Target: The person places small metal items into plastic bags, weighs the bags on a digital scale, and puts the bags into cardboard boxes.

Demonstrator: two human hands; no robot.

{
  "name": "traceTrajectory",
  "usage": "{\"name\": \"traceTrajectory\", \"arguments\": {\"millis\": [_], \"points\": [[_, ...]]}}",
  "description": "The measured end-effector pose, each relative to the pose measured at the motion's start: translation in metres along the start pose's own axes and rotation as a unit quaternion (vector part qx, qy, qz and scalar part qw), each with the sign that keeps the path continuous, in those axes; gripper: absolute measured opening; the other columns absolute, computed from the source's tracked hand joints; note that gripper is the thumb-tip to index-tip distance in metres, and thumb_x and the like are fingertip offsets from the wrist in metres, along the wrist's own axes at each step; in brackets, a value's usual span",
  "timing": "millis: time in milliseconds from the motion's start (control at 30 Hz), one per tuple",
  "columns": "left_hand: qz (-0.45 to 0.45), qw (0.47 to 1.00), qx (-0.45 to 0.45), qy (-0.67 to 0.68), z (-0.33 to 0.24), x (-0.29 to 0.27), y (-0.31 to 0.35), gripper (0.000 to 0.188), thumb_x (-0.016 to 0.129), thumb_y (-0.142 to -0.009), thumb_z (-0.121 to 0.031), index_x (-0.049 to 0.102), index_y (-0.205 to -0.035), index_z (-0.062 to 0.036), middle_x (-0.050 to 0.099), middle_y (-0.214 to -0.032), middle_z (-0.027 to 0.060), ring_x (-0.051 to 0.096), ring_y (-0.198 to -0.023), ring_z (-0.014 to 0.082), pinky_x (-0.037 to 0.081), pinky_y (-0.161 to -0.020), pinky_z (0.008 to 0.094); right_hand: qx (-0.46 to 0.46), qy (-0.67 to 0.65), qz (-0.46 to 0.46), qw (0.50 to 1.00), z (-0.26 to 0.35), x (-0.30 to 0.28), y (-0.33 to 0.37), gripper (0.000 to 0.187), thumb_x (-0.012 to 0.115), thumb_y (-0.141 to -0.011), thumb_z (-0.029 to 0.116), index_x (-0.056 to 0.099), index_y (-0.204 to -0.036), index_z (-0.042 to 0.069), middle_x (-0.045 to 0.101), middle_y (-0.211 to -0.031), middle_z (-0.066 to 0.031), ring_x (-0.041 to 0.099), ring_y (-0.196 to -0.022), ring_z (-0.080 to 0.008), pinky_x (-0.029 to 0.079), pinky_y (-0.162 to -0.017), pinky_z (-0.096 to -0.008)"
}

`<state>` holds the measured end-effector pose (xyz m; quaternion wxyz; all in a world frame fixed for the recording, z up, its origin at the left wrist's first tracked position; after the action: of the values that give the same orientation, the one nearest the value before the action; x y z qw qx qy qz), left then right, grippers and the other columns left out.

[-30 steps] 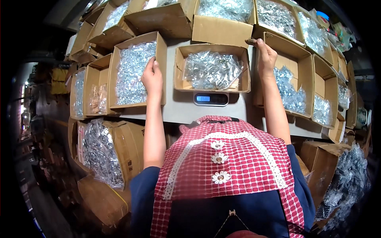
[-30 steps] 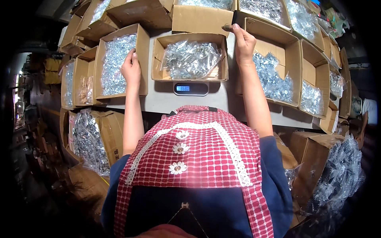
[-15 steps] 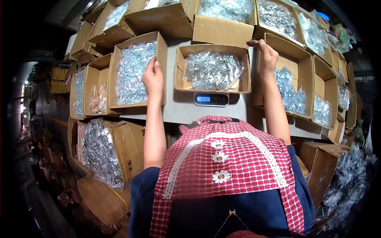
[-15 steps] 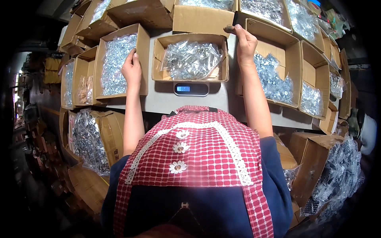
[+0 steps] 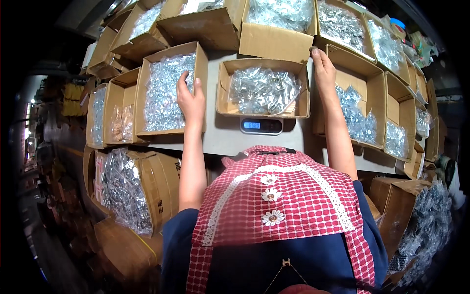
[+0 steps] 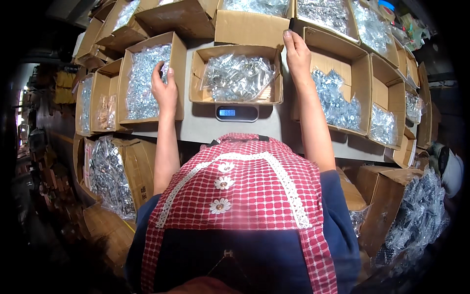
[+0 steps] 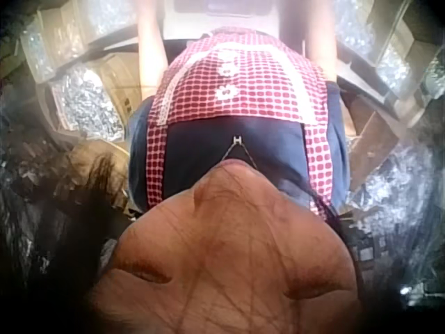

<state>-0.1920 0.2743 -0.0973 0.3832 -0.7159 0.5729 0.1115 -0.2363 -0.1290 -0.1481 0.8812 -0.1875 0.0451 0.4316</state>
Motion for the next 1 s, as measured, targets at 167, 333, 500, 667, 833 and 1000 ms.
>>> {"name": "traceTrajectory", "arguments": {"millis": [167,333,500,667,833,1000], "points": [[0.0,1.0,-0.001,0.014,-0.0035,0.0024,-0.0013,0.04,0.058,-0.093,-0.021,0.051,-0.127,-0.0008,0.056,-0.124,0.0208,0.056,-0.114,0.0334,0.043,-0.097,0.04,-0.014,0.002,-0.009,1.0,0.0039,-0.0074,-0.002,0.042,0.054,-0.096,0.038,0.065,-0.112,0.001,0.067,-0.105,-0.0164,0.062,-0.1,-0.0243,0.046,-0.089,-0.0313],[-0.001,1.0,0.006,0.012,0.0019,0.0017,0.0001,0.039,0.058,-0.093,-0.02,0.051,-0.127,-0.0007,0.057,-0.123,0.0208,0.056,-0.113,0.0332,0.044,-0.097,0.0402,-0.016,0.004,-0.002,1.0,-0.0007,-0.0036,-0.0014,0.042,0.054,-0.096,0.038,0.065,-0.111,0.0,0.067,-0.104,-0.0172,0.063,-0.101,-0.0246,0.046,-0.089,-0.0319],[-0.002,1.0,0.006,0.017,0.0044,0.0025,0.0005,0.039,0.058,-0.094,-0.02,0.051,-0.127,-0.0011,0.057,-0.123,0.0204,0.057,-0.113,0.0324,0.044,-0.096,0.0403,-0.019,0.008,-0.003,1.0,-0.0011,-0.0035,-0.0012,0.042,0.053,-0.096,0.038,0.065,-0.11,0.0,0.067,-0.104,-0.0173,0.063,-0.101,-0.0255,0.046,-0.089,-0.0328],[0.009,1.0,-0.01,0.026,0.001,0.0025,0.0006,0.039,0.057,-0.094,-0.02,0.051,-0.128,-0.0012,0.058,-0.124,0.0195,0.058,-0.112,0.032,0.045,-0.095,0.0402,-0.011,0.024,0.005,1.0,-0.0001,-0.0034,0.0004,0.043,0.053,-0.096,0.039,0.065,-0.11,0.001,0.068,-0.104,-0.0172,0.063,-0.101,-0.026,0.046,-0.09,-0.0333],[0.013,0.999,-0.02,0.032,-0.0007,0.002,0.0011,0.039,0.057,-0.094,-0.021,0.051,-0.127,-0.0011,0.058,-0.124,0.0192,0.058,-0.111,0.0313,0.046,-0.094,0.0398,-0.02,0.022,0.013,0.999,0.0005,-0.0017,0.0007,0.044,0.053,-0.096,0.041,0.065,-0.11,0.001,0.067,-0.103,-0.0174,0.063,-0.1,-0.027,0.046,-0.089,-0.0339],[0.011,1.0,-0.011,0.026,-0.0032,0.0009,0.0017,0.039,0.057,-0.094,-0.021,0.051,-0.127,-0.0006,0.058,-0.123,0.0191,0.058,-0.111,0.0314,0.046,-0.094,0.0395,-0.023,0.034,0.01,0.999,0.0028,-0.0027,0.0003,0.044,0.052,-0.096,0.04,0.064,-0.111,0.001,0.067,-0.102,-0.018,0.063,-0.099,-0.0286,0.047,-0.087,-0.0347]]}}
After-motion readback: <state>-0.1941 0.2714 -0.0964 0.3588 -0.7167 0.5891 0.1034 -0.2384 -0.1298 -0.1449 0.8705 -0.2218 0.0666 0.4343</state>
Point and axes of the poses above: each hand's wrist, its own y-axis away from the middle knuckle, its own x-axis out of the palm, z = x × y, the point moved 6 cm from there along -y, towards the middle knuckle
